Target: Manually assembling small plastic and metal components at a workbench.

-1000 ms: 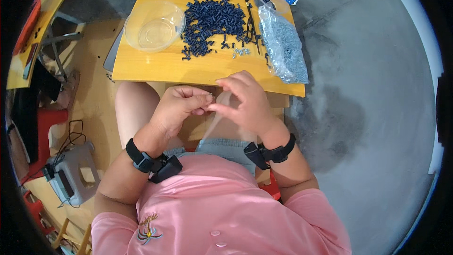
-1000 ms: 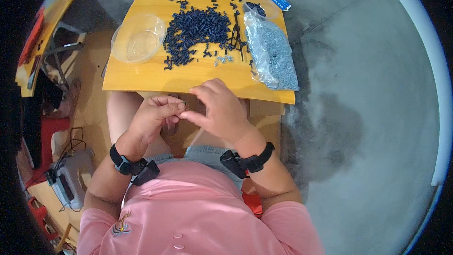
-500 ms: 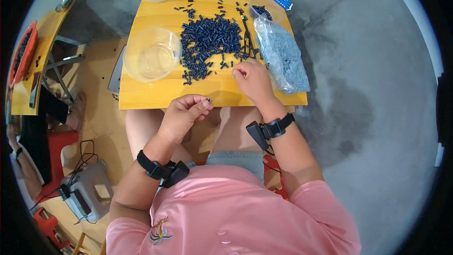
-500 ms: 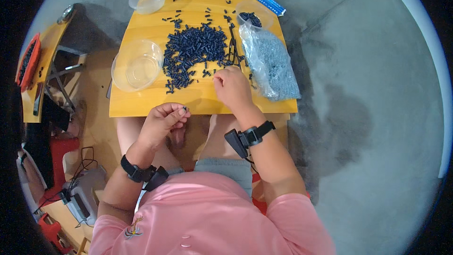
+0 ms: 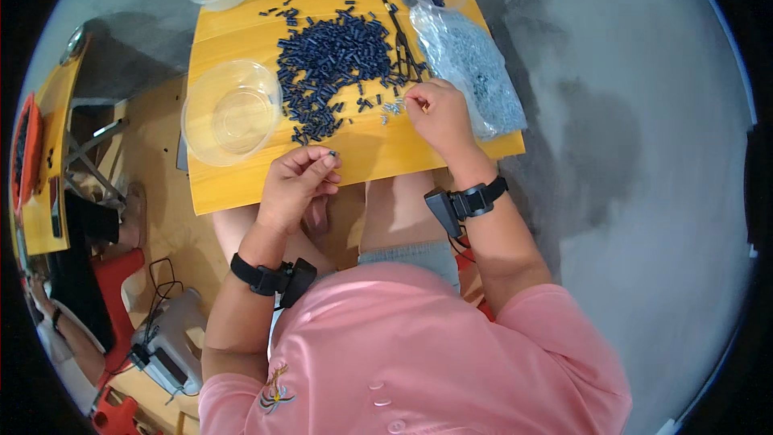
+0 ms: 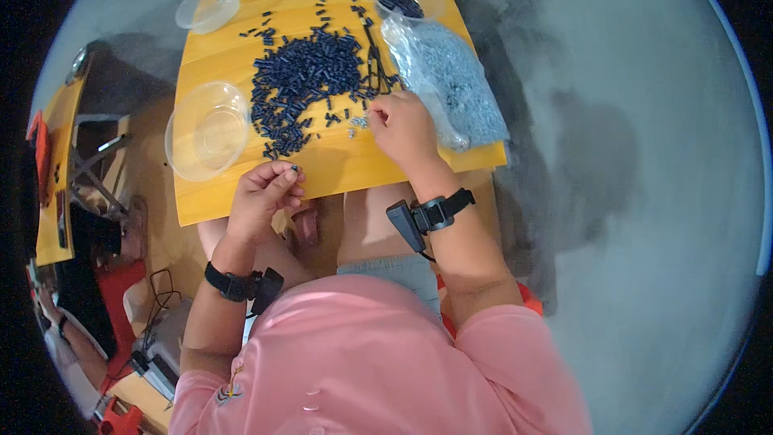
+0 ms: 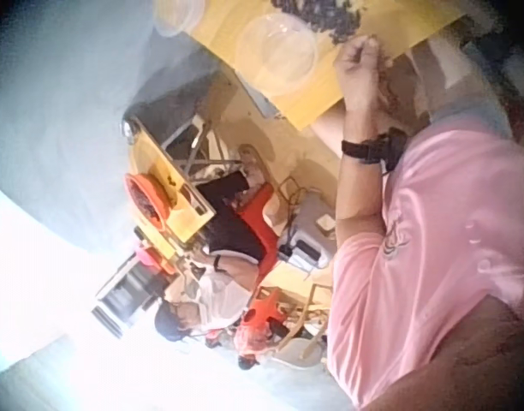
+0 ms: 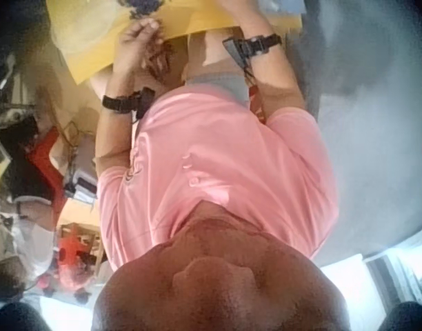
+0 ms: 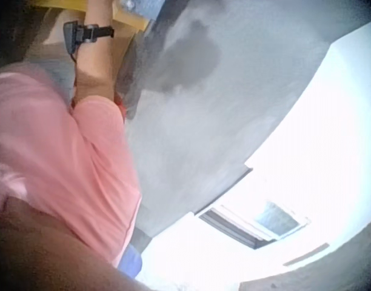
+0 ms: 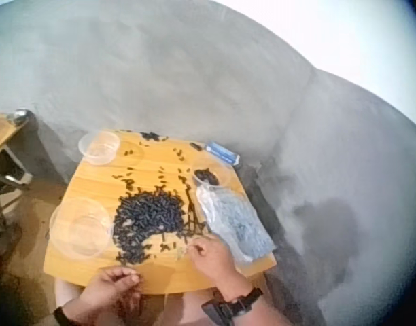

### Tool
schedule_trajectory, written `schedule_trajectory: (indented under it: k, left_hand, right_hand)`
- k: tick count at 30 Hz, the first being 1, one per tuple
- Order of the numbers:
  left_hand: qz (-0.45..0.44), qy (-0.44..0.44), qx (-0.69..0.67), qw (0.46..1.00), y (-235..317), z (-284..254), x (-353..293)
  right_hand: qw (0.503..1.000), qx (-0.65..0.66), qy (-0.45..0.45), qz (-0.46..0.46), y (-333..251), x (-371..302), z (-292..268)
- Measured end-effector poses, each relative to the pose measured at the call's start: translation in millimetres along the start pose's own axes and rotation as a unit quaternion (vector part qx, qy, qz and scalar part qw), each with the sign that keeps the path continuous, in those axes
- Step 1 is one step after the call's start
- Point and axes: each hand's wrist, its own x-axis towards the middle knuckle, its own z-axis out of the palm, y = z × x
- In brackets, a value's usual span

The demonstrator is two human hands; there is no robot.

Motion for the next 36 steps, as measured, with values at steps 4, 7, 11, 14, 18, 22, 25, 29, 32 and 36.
schedule_trajectory:
  k: [4,7,11,14,18,22,25,29,32,36]
  left_hand:
    - [0.002,0.000,0.001,1.000,-3,-5,4]
    - [-0.002,-0.005,0.002,1.000,-4,-6,4]
    - [-0.003,-0.006,-0.003,1.000,-4,-7,4]
    - [0.002,-0.011,-0.004,1.000,-6,-6,4]
    - [0.011,-0.015,-0.009,1.000,-8,-8,4]
    - [0.008,-0.013,0.007,1.000,-5,-8,2]
    - [0.011,-0.009,0.010,1.000,-6,-9,1]
    - [0.013,-0.010,-0.002,1.000,-9,-9,2]
    - [0.009,-0.017,-0.004,1.000,-9,-7,4]
    - [0.008,-0.022,-0.015,1.000,-6,-7,6]
  right_hand:
    - [0.999,0.026,0.022,0.028,0,-25,2]
    - [1.000,0.017,-0.008,0.014,-6,-40,4]
    - [0.999,0.024,-0.032,0.009,-3,-49,9]
    - [1.000,0.028,-0.009,0.002,0,-51,15]
    - [0.998,0.035,0.044,-0.020,3,-53,25]
    - [0.998,0.023,0.053,-0.025,2,-53,27]
    - [0.997,0.024,0.059,-0.033,1,-54,29]
    - [0.997,0.021,0.073,-0.033,-1,-55,28]
    - [0.996,0.016,0.082,-0.032,-3,-54,25]
    - [0.996,0.008,0.084,-0.036,0,-53,27]
